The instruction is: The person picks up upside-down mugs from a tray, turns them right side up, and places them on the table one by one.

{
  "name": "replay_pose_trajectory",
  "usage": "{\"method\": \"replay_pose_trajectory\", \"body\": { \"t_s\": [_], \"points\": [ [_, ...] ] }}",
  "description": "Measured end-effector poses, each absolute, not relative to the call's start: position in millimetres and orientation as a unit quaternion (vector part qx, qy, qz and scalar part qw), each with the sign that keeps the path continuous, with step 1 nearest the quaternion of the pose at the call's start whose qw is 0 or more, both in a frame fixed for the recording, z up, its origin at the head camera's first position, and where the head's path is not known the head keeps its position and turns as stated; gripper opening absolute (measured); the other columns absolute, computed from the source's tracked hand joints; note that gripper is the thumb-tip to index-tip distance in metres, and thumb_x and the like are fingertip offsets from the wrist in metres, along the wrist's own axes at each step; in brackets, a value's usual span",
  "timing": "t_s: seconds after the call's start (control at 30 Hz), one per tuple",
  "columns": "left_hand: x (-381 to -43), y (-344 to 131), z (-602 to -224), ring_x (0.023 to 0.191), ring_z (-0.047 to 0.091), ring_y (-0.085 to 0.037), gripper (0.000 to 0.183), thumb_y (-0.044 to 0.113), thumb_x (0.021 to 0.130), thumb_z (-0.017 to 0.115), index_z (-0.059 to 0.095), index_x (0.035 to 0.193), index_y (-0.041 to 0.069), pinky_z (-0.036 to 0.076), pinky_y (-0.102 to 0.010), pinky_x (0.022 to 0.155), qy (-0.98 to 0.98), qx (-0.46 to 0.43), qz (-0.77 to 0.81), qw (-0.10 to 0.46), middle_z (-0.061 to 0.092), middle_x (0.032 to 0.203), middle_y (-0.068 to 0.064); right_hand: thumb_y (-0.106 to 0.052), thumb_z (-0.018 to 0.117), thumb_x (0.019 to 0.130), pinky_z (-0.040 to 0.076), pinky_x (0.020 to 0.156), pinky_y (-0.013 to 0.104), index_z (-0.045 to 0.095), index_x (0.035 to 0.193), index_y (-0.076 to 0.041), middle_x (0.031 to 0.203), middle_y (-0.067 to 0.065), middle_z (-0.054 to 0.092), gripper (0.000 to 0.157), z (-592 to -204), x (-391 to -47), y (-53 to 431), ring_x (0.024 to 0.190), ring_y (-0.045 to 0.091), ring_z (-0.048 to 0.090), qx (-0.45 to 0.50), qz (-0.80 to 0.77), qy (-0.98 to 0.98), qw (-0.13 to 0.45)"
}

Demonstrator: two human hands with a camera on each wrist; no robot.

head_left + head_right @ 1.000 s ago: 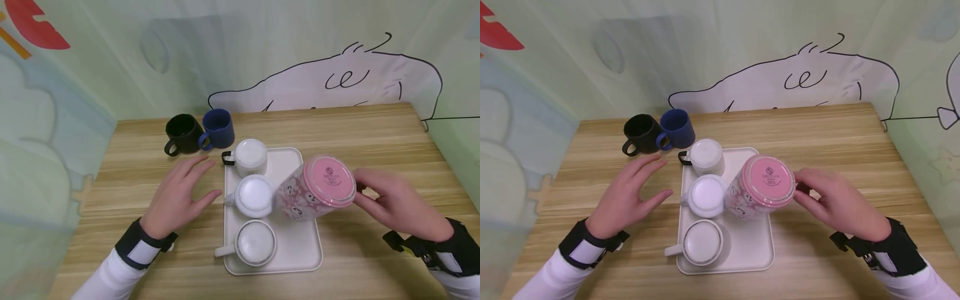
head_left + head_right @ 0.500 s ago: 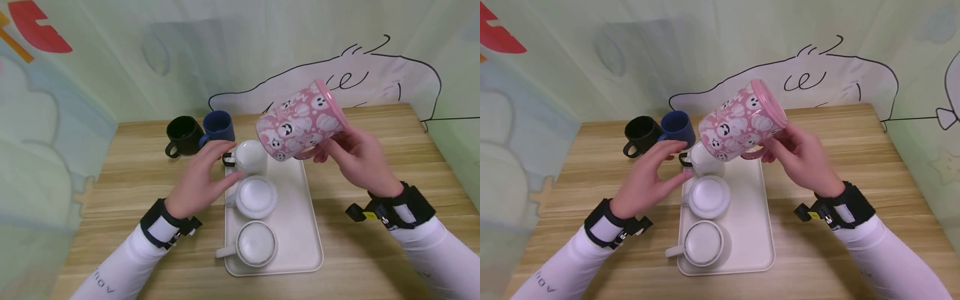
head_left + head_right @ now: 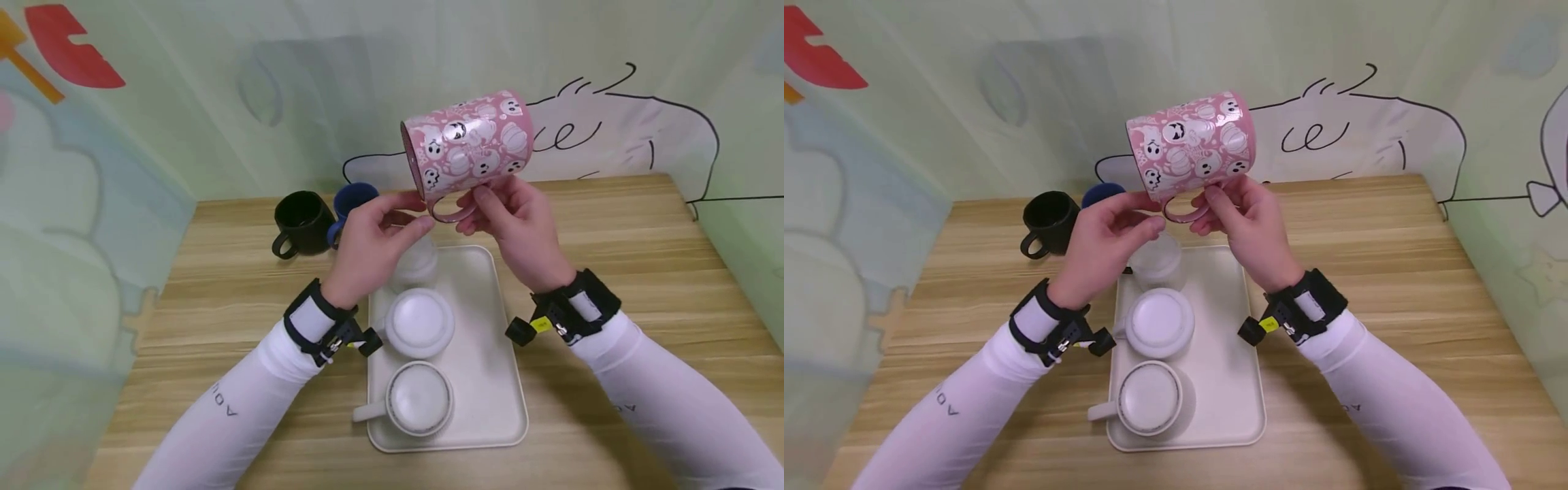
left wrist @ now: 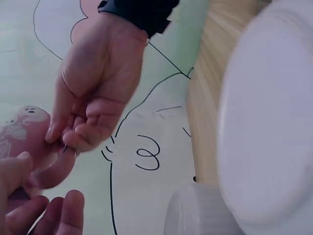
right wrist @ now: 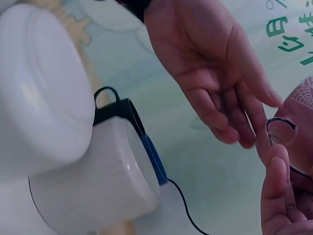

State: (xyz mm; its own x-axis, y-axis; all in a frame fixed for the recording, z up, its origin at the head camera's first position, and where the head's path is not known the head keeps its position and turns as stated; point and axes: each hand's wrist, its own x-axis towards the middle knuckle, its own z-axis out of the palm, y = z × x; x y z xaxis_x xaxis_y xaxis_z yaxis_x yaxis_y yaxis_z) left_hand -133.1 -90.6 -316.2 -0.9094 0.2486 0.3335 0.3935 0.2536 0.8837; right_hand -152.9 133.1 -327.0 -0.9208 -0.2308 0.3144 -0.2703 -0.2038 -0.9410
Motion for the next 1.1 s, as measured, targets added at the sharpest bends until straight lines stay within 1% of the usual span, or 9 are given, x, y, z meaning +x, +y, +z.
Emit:
{"method": "replay_pose_trajectory", "body": {
  "t_s": [0.2,0.37,0.5,0.6,0.77,0.83,0.97,1.03,1.1],
  "points": [
    [-143,-87,-315,0.083,0.069,-0.024,0.027,0.017,0.094,0.069,0.068,0.115,-0.001,0.057,-0.034,0.077,-0.746,-0.178,-0.64,0.048,0.071,0.096,-0.008,-0.019,0.056,0.102,0.057,0.078,0.034,0.053,0.117,0.005,0.103,0.021,0.06,0.029,-331,-158,114,0.082,0.025,0.067,0.161,0.812,-0.56,-0.025],
    [-148,-87,-315,0.08,0.069,-0.029,0.024,0.013,0.094,0.068,0.068,0.111,-0.005,0.057,-0.035,0.078,-0.722,-0.148,-0.674,0.04,0.07,0.093,-0.014,-0.016,0.054,0.103,0.057,0.079,0.033,0.051,0.117,0.009,0.104,0.019,0.061,0.029,-335,-160,104,0.082,0.023,0.067,0.148,0.837,-0.524,-0.05],
    [-151,-89,-315,0.076,0.069,-0.026,0.023,0.012,0.094,0.068,0.068,0.11,-0.005,0.058,-0.034,0.076,-0.732,-0.147,-0.662,0.065,0.071,0.093,-0.016,-0.014,0.051,0.104,0.056,0.084,0.035,0.05,0.12,0.01,0.109,0.021,0.062,0.029,-336,-162,100,0.086,0.024,0.068,0.143,0.831,-0.533,-0.064],
    [-153,-91,-315,0.073,0.069,-0.022,0.023,0.012,0.095,0.067,0.069,0.111,-0.005,0.058,-0.033,0.074,-0.745,-0.147,-0.645,0.084,0.071,0.094,-0.015,-0.012,0.05,0.105,0.053,0.09,0.039,0.049,0.126,0.011,0.115,0.023,0.061,0.031,-335,-164,100,0.095,0.028,0.068,0.146,0.813,-0.557,-0.08],
    [-157,-97,-312,0.072,0.068,-0.021,0.025,0.014,0.096,0.067,0.068,0.112,-0.005,0.057,-0.032,0.072,-0.772,-0.141,-0.612,0.102,0.071,0.094,-0.014,-0.013,0.052,0.104,0.047,0.098,0.045,0.049,0.133,0.008,0.126,0.024,0.059,0.037,-334,-164,106,0.11,0.033,0.065,0.165,0.769,-0.606,-0.115],
    [-159,-100,-313,0.072,0.068,-0.02,0.026,0.015,0.096,0.066,0.068,0.113,-0.005,0.057,-0.031,0.072,-0.783,-0.14,-0.597,0.103,0.071,0.094,-0.013,-0.016,0.054,0.103,0.047,0.099,0.044,0.047,0.138,0.006,0.129,0.021,0.059,0.042,-334,-162,111,0.113,0.033,0.063,0.171,0.748,-0.629,-0.124],
    [-162,-107,-314,0.073,0.068,-0.02,0.027,0.017,0.096,0.066,0.067,0.113,-0.004,0.057,-0.028,0.07,-0.803,-0.139,-0.57,0.105,0.07,0.096,-0.011,-0.02,0.057,0.102,0.048,0.098,0.039,0.037,0.148,0.004,0.134,0.018,0.057,0.056,-333,-155,121,0.117,0.033,0.061,0.173,0.714,-0.664,-0.139],
    [-163,-110,-315,0.073,0.068,-0.02,0.026,0.017,0.096,0.066,0.067,0.112,-0.004,0.056,-0.027,0.068,-0.813,-0.139,-0.555,0.11,0.07,0.095,-0.011,-0.02,0.058,0.102,0.048,0.098,0.037,0.033,0.151,0.004,0.137,0.018,0.055,0.059,-332,-151,127,0.119,0.032,0.06,0.177,0.7,-0.677,-0.143],
    [-165,-114,-317,0.073,0.068,-0.021,0.027,0.018,0.097,0.066,0.067,0.112,-0.004,0.056,-0.026,0.066,-0.825,-0.135,-0.537,0.114,0.071,0.095,-0.011,-0.02,0.058,0.102,0.048,0.099,0.035,0.032,0.152,0.001,0.139,0.017,0.054,0.061,-331,-145,134,0.121,0.029,0.059,0.181,0.681,-0.695,-0.143]
  ]
}}
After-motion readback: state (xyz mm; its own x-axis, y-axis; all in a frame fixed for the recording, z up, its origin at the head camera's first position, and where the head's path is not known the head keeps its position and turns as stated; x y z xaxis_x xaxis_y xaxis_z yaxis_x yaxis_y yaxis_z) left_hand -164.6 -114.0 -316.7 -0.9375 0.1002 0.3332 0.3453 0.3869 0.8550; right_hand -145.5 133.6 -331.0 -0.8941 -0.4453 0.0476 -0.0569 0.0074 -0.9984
